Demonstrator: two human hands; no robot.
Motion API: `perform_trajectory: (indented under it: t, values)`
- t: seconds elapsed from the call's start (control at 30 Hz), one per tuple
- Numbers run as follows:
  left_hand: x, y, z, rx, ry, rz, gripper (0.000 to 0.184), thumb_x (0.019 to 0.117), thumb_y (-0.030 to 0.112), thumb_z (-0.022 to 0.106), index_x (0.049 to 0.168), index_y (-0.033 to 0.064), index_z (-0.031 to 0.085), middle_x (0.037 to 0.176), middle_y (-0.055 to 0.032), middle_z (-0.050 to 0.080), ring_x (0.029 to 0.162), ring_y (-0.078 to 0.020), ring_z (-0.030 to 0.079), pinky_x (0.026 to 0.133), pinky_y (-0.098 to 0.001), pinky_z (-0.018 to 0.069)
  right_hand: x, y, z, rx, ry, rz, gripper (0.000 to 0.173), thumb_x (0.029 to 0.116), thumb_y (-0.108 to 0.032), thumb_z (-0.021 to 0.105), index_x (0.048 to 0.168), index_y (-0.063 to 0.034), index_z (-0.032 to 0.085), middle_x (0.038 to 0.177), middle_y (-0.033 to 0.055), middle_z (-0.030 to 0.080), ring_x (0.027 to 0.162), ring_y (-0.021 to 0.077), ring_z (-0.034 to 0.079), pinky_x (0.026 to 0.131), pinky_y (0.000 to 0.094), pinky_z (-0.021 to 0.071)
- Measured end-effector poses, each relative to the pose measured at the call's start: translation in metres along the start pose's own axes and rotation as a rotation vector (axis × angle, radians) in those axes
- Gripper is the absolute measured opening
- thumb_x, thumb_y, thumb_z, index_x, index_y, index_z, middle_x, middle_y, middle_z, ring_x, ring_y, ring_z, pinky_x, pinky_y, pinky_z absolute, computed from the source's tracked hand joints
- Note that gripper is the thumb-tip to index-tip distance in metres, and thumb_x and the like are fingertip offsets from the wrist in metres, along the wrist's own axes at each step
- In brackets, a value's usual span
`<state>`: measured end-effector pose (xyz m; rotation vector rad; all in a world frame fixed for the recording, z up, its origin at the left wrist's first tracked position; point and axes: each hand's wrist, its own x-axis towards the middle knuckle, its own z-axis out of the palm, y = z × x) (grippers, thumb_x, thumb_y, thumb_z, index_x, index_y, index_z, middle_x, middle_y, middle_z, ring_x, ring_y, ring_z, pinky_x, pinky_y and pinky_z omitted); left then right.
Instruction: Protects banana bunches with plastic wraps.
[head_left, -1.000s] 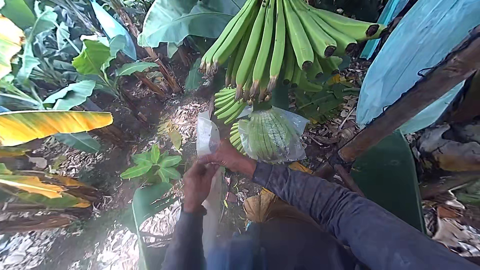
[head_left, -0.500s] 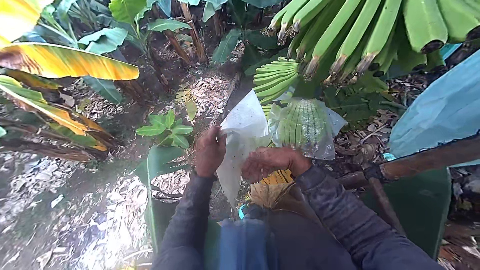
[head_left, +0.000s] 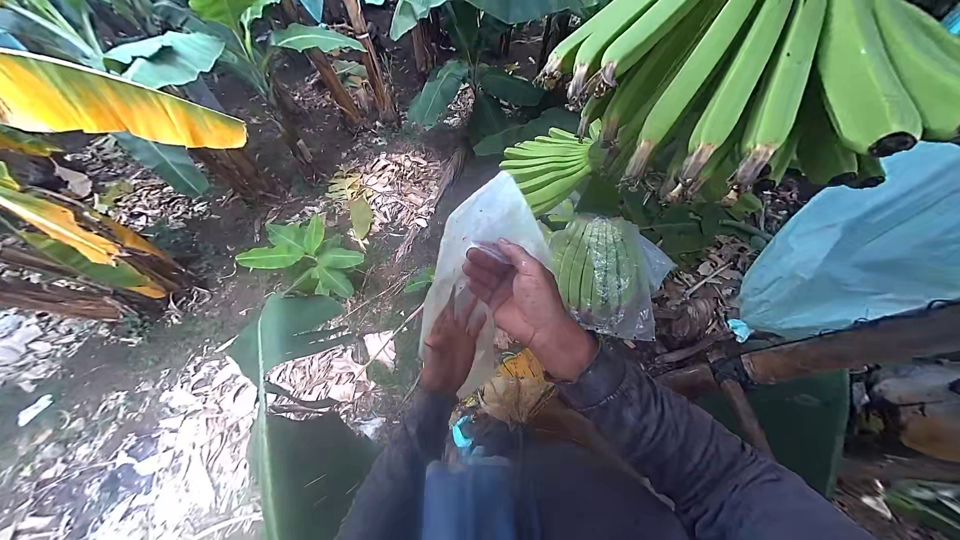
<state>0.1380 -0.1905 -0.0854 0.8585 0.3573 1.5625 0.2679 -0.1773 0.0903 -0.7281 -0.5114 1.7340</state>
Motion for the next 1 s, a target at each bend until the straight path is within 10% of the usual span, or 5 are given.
perform_trajectory:
  t: [0.17, 0.3, 0.47, 0.73, 1.0]
  values:
    - [0.045, 0.046, -0.004, -0.423, 0.205, 0.166, 0.06, 0.0894, 0.059, 0.069, 0.131, 0.0174, 0.061, 0.125, -0.008, 0.069, 0.112, -0.0231, 0.068, 0.098, -0.0444, 0.0562, 0.009, -0.017, -0.038, 0.041, 0.12, 0.074, 0.038, 0.1093, -0.035, 0.04, 0.115, -0.0064, 0.065, 0.101, 0.0123, 0.074, 0.085, 0.0217, 0.074, 0.079, 0.0371, 0.0618]
    - [0.071, 0.089, -0.008, -0.163, 0.089, 0.143, 0.033, 0.0899, 0.052, 0.072, 0.099, 0.0204, 0.075, 0.081, 0.0029, 0.072, 0.06, -0.0055, 0.063, 0.056, -0.024, 0.0548, 0.003, -0.062, -0.091, -0.584, -0.248, 0.181, 0.068, 0.1096, -0.054, 0.025, 0.132, -0.0012, 0.062, 0.104, 0.0158, 0.076, 0.082, 0.0202, 0.074, 0.073, 0.0339, 0.0615]
    - [0.174, 0.191, -0.006, 0.179, 0.447, 0.335, 0.029, 0.1086, 0.039, 0.049, 0.104, 0.0137, 0.061, 0.077, 0.0004, 0.067, 0.066, -0.0127, 0.065, 0.065, -0.0346, 0.0595, -0.002, -0.14, -0.156, -0.985, 0.053, -0.21, 0.038, 0.1071, -0.032, 0.046, 0.096, -0.0068, 0.072, 0.059, -0.0053, 0.058, 0.048, 0.0059, 0.053, 0.048, 0.0242, 0.0503]
    - [0.377, 0.138, 0.026, 0.28, 0.319, 0.024, 0.062, 0.1097, 0.05, 0.038, 0.147, 0.0003, 0.039, 0.119, -0.0218, 0.068, 0.098, -0.0327, 0.073, 0.083, -0.0464, 0.0637, 0.064, -0.152, -0.16, -0.831, 0.617, -0.45, 0.049, 0.1077, -0.028, 0.051, 0.149, -0.0041, 0.042, 0.135, 0.0117, 0.058, 0.114, 0.019, 0.063, 0.095, 0.0364, 0.0551]
    - [0.473, 0.005, 0.125, 0.152, -0.011, -0.306, 0.069, 0.1084, 0.057, 0.034, 0.157, 0.0074, 0.035, 0.143, -0.0235, 0.056, 0.124, -0.0334, 0.063, 0.102, -0.0486, 0.0553, 0.165, -0.184, -0.183, -0.727, 0.557, -0.575, 0.042, 0.1096, -0.008, 0.038, 0.15, 0.002, 0.038, 0.145, 0.0191, 0.05, 0.131, 0.0223, 0.051, 0.108, 0.0412, 0.0456]
